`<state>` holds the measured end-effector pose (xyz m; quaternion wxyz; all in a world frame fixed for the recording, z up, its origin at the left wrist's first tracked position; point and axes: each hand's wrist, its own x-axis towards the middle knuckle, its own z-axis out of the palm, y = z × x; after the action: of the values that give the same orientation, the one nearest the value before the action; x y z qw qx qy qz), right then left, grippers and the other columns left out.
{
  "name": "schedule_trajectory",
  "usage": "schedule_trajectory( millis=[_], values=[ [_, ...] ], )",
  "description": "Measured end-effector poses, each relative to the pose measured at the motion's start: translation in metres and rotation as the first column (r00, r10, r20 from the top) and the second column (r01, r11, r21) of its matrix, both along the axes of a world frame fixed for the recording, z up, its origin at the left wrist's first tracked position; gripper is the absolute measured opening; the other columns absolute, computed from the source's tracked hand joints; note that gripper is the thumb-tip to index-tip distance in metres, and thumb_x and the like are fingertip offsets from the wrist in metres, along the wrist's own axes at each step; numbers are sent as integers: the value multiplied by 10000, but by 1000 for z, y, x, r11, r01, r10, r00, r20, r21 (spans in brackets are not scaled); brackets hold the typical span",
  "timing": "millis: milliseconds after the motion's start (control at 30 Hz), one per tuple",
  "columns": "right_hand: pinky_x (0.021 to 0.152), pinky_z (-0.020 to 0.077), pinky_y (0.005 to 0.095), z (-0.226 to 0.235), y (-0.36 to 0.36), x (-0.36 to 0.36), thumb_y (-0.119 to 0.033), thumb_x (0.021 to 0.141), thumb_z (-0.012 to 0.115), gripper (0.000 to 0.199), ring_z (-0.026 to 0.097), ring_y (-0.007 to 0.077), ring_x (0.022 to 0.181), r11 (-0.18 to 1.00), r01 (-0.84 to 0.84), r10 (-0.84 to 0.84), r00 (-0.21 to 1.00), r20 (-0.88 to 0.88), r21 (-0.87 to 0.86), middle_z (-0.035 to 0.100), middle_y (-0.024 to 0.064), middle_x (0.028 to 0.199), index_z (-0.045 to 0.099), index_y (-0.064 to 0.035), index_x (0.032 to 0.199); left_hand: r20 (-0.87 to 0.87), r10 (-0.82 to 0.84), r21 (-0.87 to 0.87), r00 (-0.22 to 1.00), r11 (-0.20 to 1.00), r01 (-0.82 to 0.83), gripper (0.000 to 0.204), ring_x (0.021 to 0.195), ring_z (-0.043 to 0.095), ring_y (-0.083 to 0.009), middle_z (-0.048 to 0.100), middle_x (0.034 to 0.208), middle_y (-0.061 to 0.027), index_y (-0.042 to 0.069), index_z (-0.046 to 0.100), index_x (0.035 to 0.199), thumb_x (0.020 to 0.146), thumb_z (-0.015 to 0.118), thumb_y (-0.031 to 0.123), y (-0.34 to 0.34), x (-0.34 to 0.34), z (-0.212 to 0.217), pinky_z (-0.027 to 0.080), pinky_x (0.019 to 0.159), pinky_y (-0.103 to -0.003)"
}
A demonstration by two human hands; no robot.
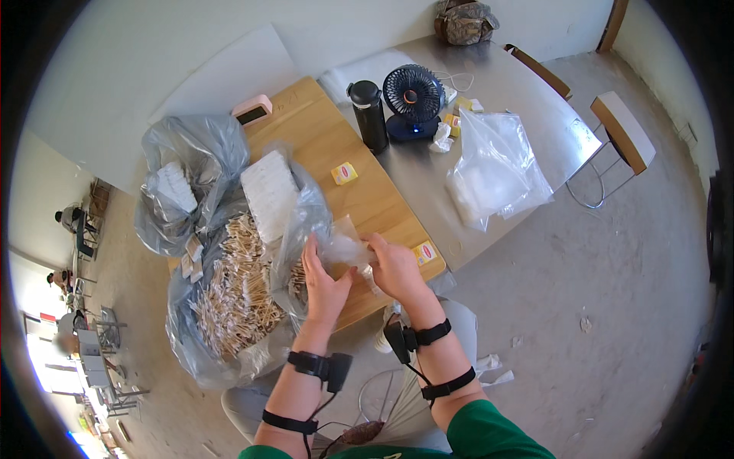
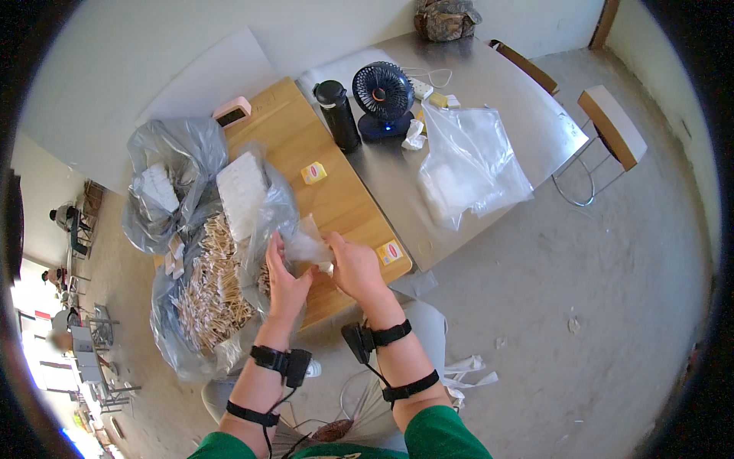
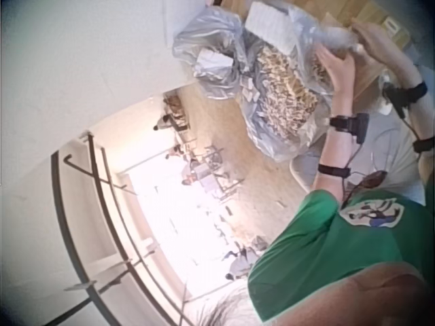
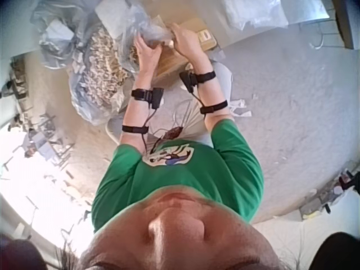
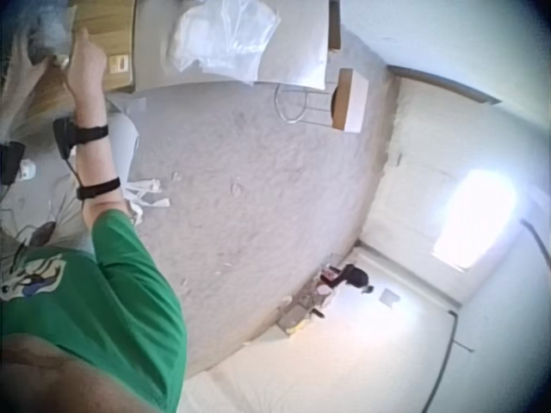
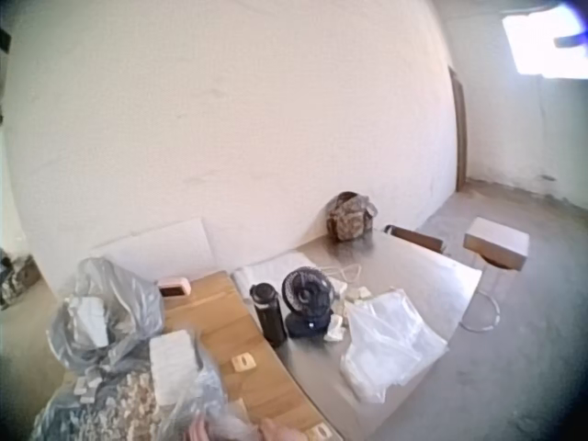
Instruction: Manually sorting and packaging small components into plastic bags in a factory or warehouse setting.
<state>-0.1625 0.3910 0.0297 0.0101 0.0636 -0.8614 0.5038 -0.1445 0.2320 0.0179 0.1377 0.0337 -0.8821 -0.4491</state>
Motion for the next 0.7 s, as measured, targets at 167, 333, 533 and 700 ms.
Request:
schedule_trajectory(
  millis=[167,333,533,700],
  values=[
    [721,452,412,13,3,0,44,680,549,402,600,315,814,977,-108,159,941,-297,182,637,127,815,548,-58,1069,-115,-272,-424,955,883,201,1019,1329,287,-369,277,1447,-197,36,223,1420,586,807,65,-8,-17,56,234,1106,-460],
    [717,439,376,16,-2,1,34,650,569,424,598,285,786,970,-91,170,916,-362,224,631,111,787,547,-46,1066,100,-409,-379,907,827,415,1022,1340,277,-336,307,1439,-169,75,259,1416,567,826,120,-14,-16,63,199,1114,-480],
    [764,439,367,9,-2,1,-20,662,613,437,599,275,849,965,-49,149,912,-382,259,631,113,835,528,-26,1091,168,-451,-593,876,664,455,841,1323,319,-296,461,1323,-120,81,408,1333,597,810,142,3,-17,71,160,1129,-471],
    [789,438,378,-6,-1,-2,-41,645,659,464,599,293,880,978,-19,97,923,-372,208,639,125,894,534,-24,1092,126,-387,-567,913,727,387,575,1174,482,-270,605,1077,-98,78,538,1188,659,760,114,-13,-25,27,210,1104,-487]
  ],
)
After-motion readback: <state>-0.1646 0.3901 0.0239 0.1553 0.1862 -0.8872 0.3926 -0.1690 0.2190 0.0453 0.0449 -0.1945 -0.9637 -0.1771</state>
